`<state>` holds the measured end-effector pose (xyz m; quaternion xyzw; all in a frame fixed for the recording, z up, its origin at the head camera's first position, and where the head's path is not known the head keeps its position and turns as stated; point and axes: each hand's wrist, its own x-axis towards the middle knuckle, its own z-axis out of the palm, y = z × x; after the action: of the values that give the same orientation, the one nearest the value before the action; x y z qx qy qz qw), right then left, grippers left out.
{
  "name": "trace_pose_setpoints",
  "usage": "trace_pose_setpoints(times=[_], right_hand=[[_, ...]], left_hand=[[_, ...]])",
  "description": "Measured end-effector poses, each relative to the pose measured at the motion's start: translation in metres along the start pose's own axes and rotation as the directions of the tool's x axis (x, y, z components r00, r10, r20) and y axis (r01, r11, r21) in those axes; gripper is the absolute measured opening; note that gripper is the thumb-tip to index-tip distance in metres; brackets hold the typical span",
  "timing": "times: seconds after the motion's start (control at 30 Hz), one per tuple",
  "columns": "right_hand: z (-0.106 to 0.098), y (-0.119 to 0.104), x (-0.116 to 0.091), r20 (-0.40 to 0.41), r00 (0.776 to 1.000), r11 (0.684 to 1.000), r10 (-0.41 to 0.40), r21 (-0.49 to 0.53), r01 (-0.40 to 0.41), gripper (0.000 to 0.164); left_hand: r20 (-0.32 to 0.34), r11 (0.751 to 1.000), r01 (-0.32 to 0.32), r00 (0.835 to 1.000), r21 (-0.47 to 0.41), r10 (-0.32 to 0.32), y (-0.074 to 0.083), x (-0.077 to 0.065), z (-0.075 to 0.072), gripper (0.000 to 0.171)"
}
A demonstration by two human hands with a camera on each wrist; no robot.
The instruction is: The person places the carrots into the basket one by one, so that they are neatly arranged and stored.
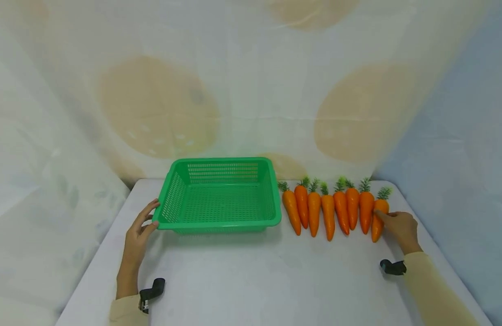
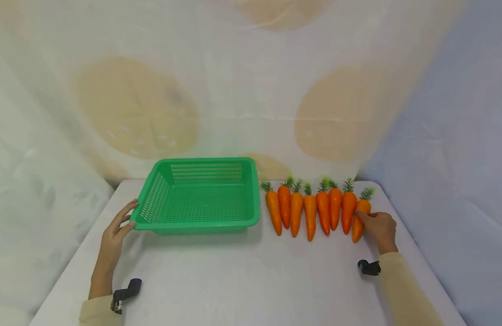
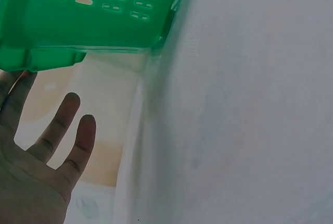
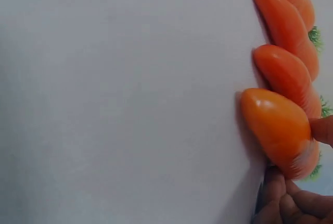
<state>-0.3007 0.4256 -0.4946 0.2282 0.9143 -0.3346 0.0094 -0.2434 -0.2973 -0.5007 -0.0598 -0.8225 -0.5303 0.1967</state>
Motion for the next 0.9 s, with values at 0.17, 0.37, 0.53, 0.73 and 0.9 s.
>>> trace_pose_setpoints(times=[0.17, 0.37, 0.53, 0.73, 0.9], right_hand=[[-0.005, 0.001, -0.001, 0.001, 0.998, 0.998, 0.058, 0.039, -0.058, 0.088], [-0.01, 0.005, -0.009, 0.012, 0.995, 0.992, 0.1, 0.082, -0.101, 0.088], [-0.015, 0.004, -0.015, 0.019, 0.992, 0.987, 0.126, 0.096, -0.128, 0.09], [-0.021, -0.005, -0.022, 0.019, 0.989, 0.985, 0.144, 0.089, -0.145, 0.093], [-0.023, -0.018, -0.027, 0.028, 0.993, 0.992, 0.118, 0.051, -0.119, 0.09]], left_hand=[[-0.006, 1.0, -0.03, 1.0, 0.01, 0.03, -0.002, -0.001, 0.0, 0.046], [0.004, 0.999, -0.032, 0.999, 0.018, 0.032, 0.007, 0.001, 0.001, 0.047], [0.011, 0.999, -0.033, 0.999, 0.025, 0.032, 0.03, -0.001, -0.002, 0.046], [0.013, 0.998, -0.06, 0.998, 0.009, 0.059, 0.036, 0.0, -0.004, 0.047], [0.01, 0.999, -0.042, 0.999, 0.019, 0.042, 0.036, -0.004, -0.003, 0.047]])
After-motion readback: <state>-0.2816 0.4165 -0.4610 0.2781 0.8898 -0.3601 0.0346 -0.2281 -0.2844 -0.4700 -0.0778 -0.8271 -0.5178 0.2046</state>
